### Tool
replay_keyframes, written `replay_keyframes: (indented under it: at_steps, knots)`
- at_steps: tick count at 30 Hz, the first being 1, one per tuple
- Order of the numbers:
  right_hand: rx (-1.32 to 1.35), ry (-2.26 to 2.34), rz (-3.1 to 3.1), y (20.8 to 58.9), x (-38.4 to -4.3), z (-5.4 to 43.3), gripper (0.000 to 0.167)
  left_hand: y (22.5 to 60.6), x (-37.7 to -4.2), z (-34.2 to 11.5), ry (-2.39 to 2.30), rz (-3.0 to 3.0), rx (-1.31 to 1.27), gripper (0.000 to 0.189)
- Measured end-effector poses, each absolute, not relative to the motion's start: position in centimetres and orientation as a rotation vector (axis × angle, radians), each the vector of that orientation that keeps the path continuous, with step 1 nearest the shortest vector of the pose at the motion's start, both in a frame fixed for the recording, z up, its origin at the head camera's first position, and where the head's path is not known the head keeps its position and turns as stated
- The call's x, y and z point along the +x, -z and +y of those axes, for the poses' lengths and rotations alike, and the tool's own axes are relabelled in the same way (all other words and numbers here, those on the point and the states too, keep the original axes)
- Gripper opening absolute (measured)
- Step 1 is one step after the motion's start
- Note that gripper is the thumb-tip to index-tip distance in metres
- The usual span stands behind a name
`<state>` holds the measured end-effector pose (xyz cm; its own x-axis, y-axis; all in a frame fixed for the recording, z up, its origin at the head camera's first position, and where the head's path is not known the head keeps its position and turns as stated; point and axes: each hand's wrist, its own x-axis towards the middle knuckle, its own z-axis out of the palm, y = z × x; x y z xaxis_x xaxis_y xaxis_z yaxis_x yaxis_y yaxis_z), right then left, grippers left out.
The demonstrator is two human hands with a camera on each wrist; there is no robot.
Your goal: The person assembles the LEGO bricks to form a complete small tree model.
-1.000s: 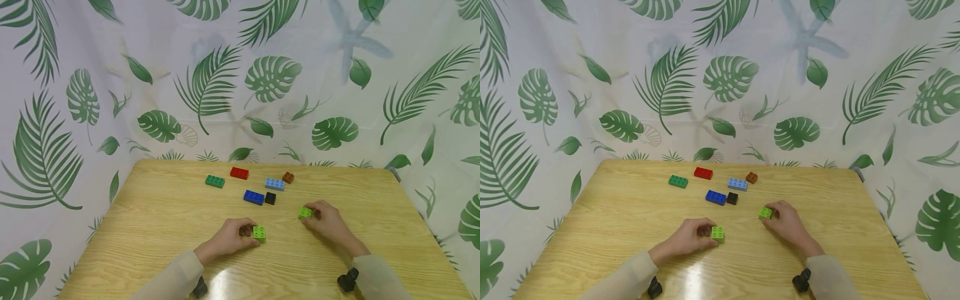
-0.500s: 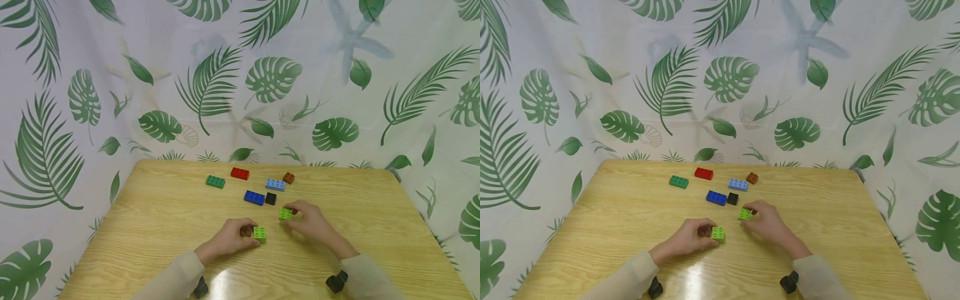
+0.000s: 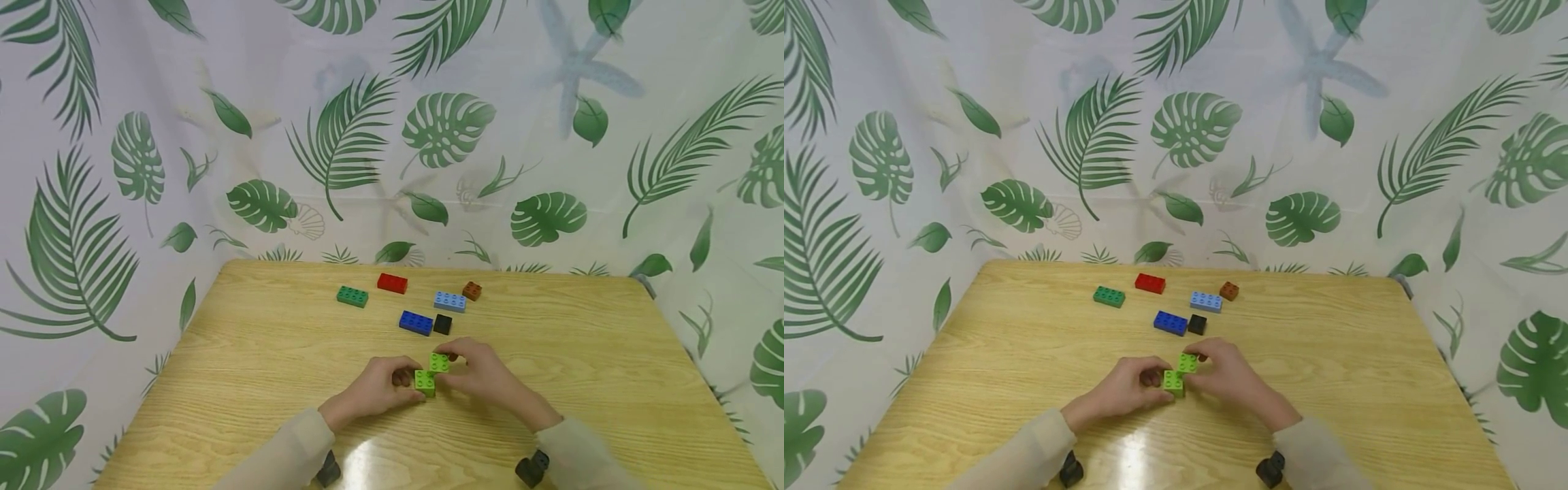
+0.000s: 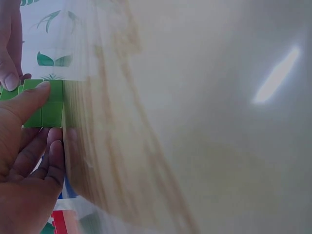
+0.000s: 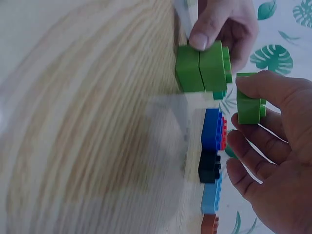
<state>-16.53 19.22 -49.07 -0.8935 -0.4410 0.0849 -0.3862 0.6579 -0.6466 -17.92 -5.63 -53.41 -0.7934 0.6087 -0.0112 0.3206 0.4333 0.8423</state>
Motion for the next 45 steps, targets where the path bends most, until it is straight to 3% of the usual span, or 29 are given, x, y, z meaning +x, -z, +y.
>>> replay_keyframes:
  at_steps: [45]
  knots:
    - [-0.922,0.977,2.809,50.4,-15.7,17.6,0.034,54.1,-18.0,-5.5,-1.294,2.427,0.856,0.032]
